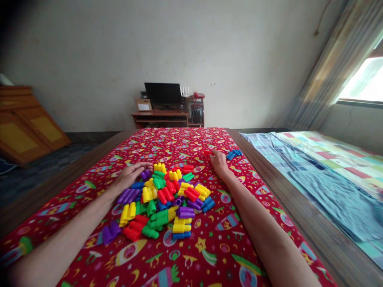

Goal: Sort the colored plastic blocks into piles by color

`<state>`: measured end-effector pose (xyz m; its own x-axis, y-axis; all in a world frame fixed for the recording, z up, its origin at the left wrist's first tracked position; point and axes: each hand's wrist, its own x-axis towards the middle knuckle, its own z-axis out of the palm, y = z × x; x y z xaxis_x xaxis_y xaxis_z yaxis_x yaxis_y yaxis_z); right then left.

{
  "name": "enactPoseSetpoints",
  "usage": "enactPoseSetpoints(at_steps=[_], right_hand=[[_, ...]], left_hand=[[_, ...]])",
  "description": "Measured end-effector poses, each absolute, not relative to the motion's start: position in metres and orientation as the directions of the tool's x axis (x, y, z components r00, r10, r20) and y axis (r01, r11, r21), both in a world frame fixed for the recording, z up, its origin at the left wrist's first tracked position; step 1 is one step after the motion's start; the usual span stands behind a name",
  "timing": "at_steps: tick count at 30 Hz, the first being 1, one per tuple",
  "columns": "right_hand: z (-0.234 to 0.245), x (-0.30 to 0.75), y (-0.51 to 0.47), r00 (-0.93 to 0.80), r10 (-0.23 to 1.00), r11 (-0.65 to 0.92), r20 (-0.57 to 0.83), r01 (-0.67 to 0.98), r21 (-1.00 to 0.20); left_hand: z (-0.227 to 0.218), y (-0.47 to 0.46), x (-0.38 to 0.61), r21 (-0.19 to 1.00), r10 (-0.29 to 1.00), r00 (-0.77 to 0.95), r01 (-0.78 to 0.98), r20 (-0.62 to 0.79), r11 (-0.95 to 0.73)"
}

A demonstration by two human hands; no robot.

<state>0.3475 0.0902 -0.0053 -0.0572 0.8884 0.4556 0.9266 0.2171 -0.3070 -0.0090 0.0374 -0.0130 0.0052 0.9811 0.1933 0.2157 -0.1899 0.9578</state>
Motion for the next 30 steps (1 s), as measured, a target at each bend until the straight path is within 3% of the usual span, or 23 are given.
enactPoseSetpoints(at_steps=[3,10,13,19,24,30], right_hand=[[-0.012,0.35,0.092,-0.083,0.901,0.224,0.427,0.93,-0.291],[0.009,0.333,0.077,-0.236,0.908,0.289,0.347,0.951,-0.108],[0.023,0.319,0.067,-0.311,0.876,0.387,0.369,0.909,-0.153],[0.024,0.294,0.056,-0.636,0.756,0.65,0.153,0.703,-0.287],[0.018,0.299,0.064,-0.508,0.826,0.564,0.245,0.749,-0.347],[0.006,0.321,0.075,-0.288,0.866,0.393,0.409,0.897,-0.201]], left_hand=[[-0.014,0.038,-0.01,0.956,0.98,0.007,0.22,0.197,-0.194],[-0.012,0.038,-0.01,0.948,0.976,0.006,0.238,0.218,-0.214],[-0.012,0.037,-0.01,0.947,0.977,0.014,0.245,0.212,-0.209],[-0.015,0.039,-0.011,0.95,0.977,0.018,0.23,0.211,-0.209],[-0.016,0.041,-0.011,0.947,0.974,0.037,0.23,0.223,-0.226],[-0.016,0.039,-0.011,0.938,0.974,0.046,0.26,0.224,-0.228]])
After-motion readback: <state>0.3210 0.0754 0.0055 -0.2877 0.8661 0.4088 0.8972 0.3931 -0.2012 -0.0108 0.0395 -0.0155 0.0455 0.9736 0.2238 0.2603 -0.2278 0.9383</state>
